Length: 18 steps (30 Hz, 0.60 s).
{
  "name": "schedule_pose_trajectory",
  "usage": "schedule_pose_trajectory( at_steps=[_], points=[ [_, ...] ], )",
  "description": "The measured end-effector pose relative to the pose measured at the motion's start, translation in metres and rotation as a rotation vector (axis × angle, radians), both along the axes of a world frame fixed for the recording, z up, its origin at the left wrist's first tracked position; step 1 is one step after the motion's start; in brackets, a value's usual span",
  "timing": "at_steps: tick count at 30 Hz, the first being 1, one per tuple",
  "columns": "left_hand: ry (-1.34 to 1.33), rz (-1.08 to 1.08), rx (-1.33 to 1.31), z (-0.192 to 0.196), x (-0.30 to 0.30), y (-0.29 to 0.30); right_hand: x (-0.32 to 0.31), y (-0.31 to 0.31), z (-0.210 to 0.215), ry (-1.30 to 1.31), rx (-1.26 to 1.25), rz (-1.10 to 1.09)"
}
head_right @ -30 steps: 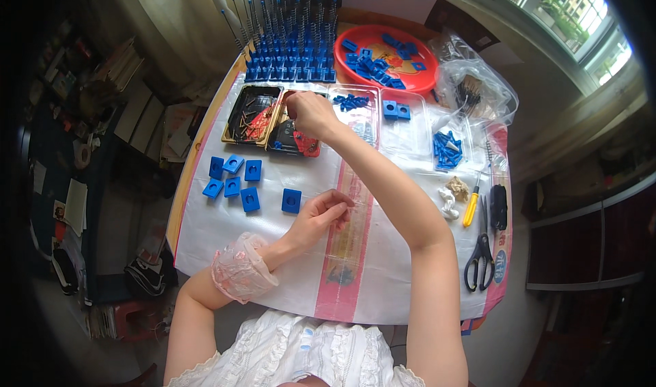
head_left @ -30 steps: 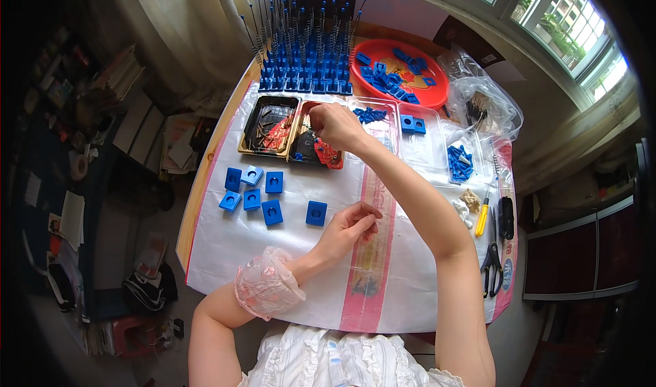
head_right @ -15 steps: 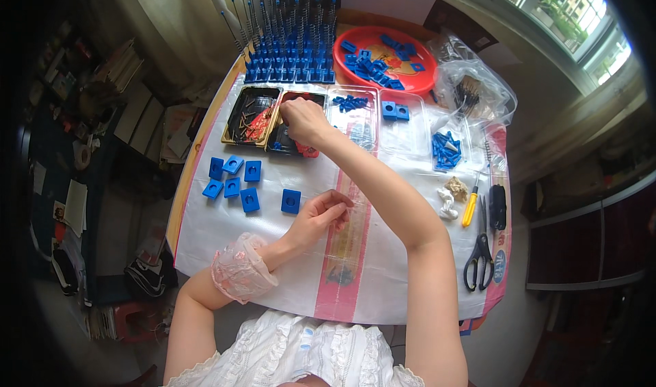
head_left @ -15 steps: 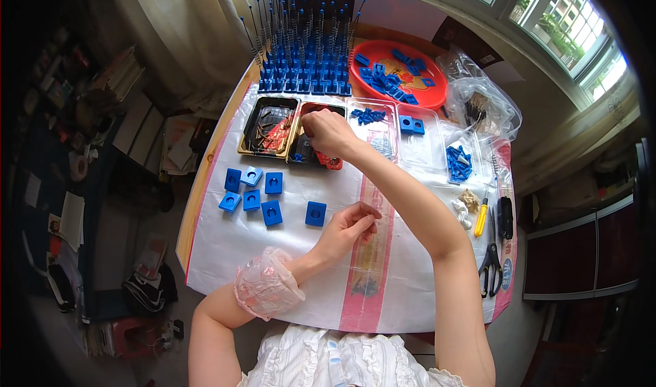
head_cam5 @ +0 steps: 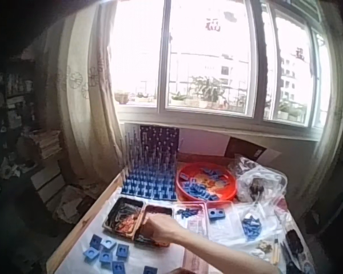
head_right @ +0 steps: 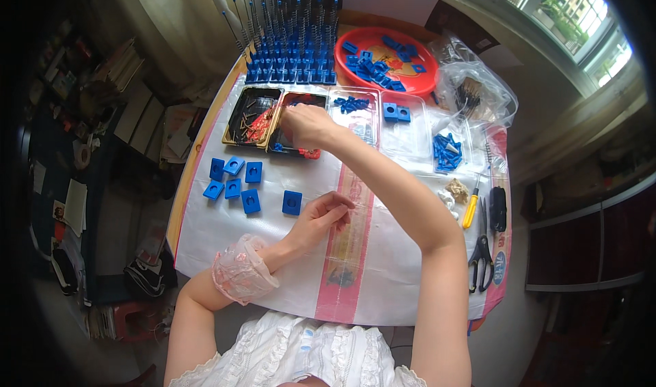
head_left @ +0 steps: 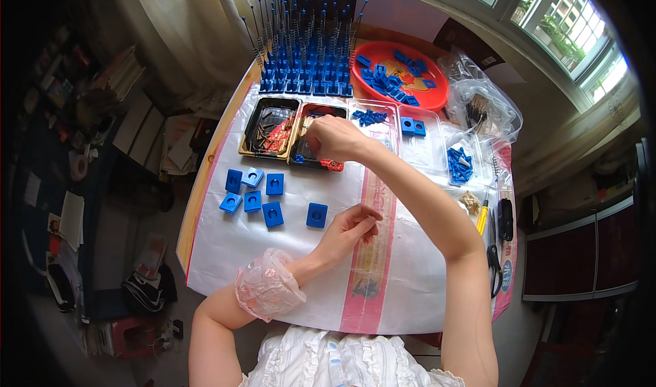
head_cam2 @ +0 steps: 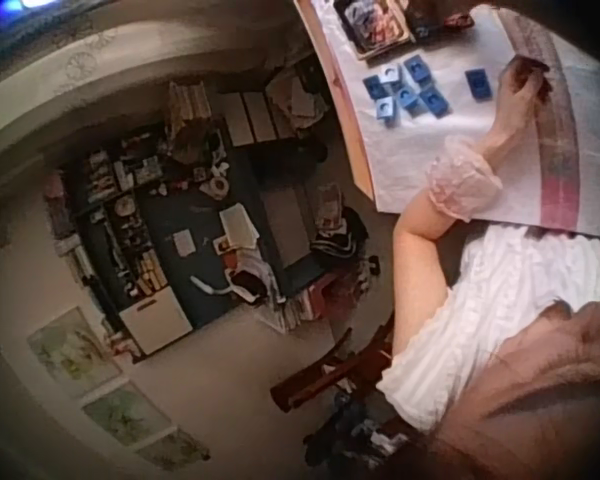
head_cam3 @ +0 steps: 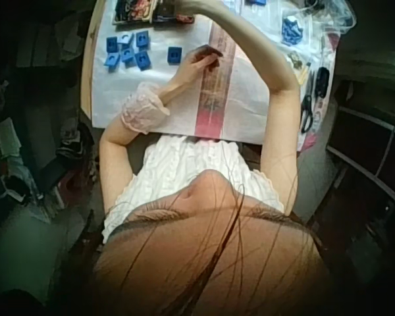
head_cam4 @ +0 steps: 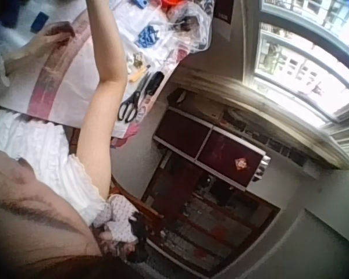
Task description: Assembling small blue plastic components into larger parts at a workstation.
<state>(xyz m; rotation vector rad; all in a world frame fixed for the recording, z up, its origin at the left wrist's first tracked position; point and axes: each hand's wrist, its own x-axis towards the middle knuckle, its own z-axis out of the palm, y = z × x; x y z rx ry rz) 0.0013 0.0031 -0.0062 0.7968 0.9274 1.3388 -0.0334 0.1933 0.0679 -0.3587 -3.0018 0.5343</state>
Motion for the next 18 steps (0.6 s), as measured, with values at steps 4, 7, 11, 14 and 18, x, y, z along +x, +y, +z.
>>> schedule_pose_trajectory(
  at_steps=[4,7,11,14,18],
  points=[
    [0.046,-0.019,0.018,0.004,0.002,-0.002,0.01,0.005,0.0,-0.115,0.1,0.011],
    [0.103,-0.016,0.064,0.011,0.006,-0.006,0.01,0.009,-0.008,-0.161,0.128,0.028],
    [0.233,0.004,0.084,0.028,0.008,-0.013,0.006,0.009,-0.012,-0.202,0.173,0.03],
    [0.417,0.152,0.186,0.043,0.0,-0.009,0.004,0.01,-0.017,-0.205,0.208,0.035],
    [0.777,0.271,0.086,0.081,-0.042,-0.003,0.005,0.013,-0.022,-0.155,0.235,-0.003]
  ],
)
